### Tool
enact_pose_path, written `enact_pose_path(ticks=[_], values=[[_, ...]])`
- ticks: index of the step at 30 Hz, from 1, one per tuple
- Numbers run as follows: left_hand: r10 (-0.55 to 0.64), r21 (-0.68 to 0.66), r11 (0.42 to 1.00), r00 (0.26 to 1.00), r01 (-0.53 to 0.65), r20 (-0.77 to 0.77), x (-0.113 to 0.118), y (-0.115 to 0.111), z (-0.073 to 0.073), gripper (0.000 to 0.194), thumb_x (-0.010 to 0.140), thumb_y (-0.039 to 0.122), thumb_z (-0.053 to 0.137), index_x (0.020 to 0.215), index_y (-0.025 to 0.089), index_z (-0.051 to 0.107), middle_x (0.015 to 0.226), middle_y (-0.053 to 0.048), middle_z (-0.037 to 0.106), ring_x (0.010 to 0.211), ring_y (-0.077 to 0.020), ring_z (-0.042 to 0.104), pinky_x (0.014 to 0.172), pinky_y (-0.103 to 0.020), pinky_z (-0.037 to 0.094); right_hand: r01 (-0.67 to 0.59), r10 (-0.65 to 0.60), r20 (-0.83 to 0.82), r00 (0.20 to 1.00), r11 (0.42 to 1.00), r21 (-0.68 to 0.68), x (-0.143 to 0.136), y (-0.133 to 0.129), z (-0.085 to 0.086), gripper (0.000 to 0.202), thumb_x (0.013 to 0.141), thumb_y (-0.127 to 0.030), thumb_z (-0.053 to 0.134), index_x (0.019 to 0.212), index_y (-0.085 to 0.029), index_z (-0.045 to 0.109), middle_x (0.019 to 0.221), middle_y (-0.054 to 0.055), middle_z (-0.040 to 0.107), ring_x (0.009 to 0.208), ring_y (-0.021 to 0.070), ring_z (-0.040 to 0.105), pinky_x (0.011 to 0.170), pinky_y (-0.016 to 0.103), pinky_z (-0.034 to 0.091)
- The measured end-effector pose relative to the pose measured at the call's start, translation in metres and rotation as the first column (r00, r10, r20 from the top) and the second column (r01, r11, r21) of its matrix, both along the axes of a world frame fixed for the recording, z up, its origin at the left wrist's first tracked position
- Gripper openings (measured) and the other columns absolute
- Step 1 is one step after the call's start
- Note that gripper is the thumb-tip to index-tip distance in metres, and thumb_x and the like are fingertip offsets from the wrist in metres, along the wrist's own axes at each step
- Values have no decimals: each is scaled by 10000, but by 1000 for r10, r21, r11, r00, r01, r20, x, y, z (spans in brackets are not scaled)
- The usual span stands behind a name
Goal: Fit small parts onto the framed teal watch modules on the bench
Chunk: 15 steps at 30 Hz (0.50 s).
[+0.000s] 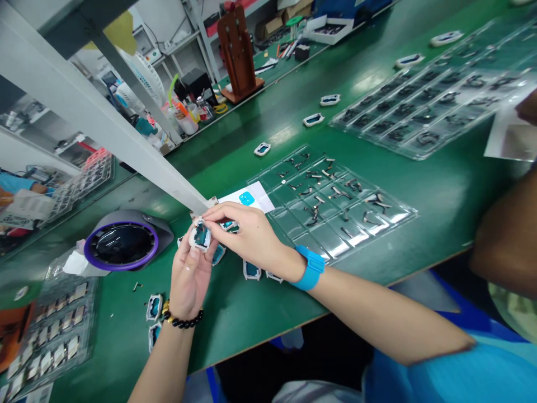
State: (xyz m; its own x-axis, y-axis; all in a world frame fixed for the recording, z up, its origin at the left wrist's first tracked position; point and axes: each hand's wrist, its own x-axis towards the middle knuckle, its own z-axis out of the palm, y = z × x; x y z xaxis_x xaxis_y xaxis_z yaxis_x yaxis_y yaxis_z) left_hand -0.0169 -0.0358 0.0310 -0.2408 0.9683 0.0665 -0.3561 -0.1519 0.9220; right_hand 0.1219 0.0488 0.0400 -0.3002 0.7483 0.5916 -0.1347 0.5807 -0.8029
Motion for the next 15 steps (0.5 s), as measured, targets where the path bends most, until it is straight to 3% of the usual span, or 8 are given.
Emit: enact_pose_path(ticks=[6, 10, 12, 13, 15], values=[[4, 33, 999, 998, -2, -62, -2, 2, -5, 425, 877, 378, 801, 1292, 331, 721, 1428, -47, 660, 1324, -231, 622, 1093, -321, 550, -11, 11, -6, 1000, 998, -69, -4, 0, -2, 102, 989, -199, 648, 943, -220, 737, 1054, 29, 767, 1003, 180, 719, 960, 355, 572], [110, 114, 991, 935, -75, -337, -6, 1, -8, 461, 900, 317, 777, 1348, 305, 670, 1382, -87, 656, 1223, -232, 675, 1008, -347, 602, -43, 43, -4, 999, 985, -168, -3, 1, -4, 95, 966, -266, 679, 999, -227, 758, 1135, 49, 744, 1115, 206, 679, 999, 371, 551], [274, 237, 957, 781, -166, -561, -7, 0, -7, 467, 876, 282, 797, 1326, 276, 671, 1333, -99, 649, 1203, -239, 670, 985, -370, 610, -145, 139, -44, 989, 939, -313, -2, 2, -6, 181, 970, -364, 675, 1057, -229, 759, 1173, 63, 729, 1137, 215, 666, 954, 359, 569], [364, 315, 928, 659, -199, -657, -8, -1, -5, 468, 865, 266, 805, 1314, 265, 673, 1307, -101, 647, 1201, -243, 661, 988, -386, 607, -235, 221, -82, 972, 878, -417, -2, 3, -6, 251, 981, -435, 654, 1077, -226, 757, 1168, 70, 728, 1116, 217, 673, 923, 354, 580], [505, 460, 863, 400, -209, -765, -8, -2, -2, 499, 853, 231, 809, 1326, 245, 652, 1266, -104, 653, 1198, -248, 650, 1004, -415, 595, -416, 378, -197, 905, 683, -600, -1, 4, -8, 407, 990, -581, 598, 1083, -217, 754, 1119, 79, 743, 1042, 214, 694, 881, 350, 588]])
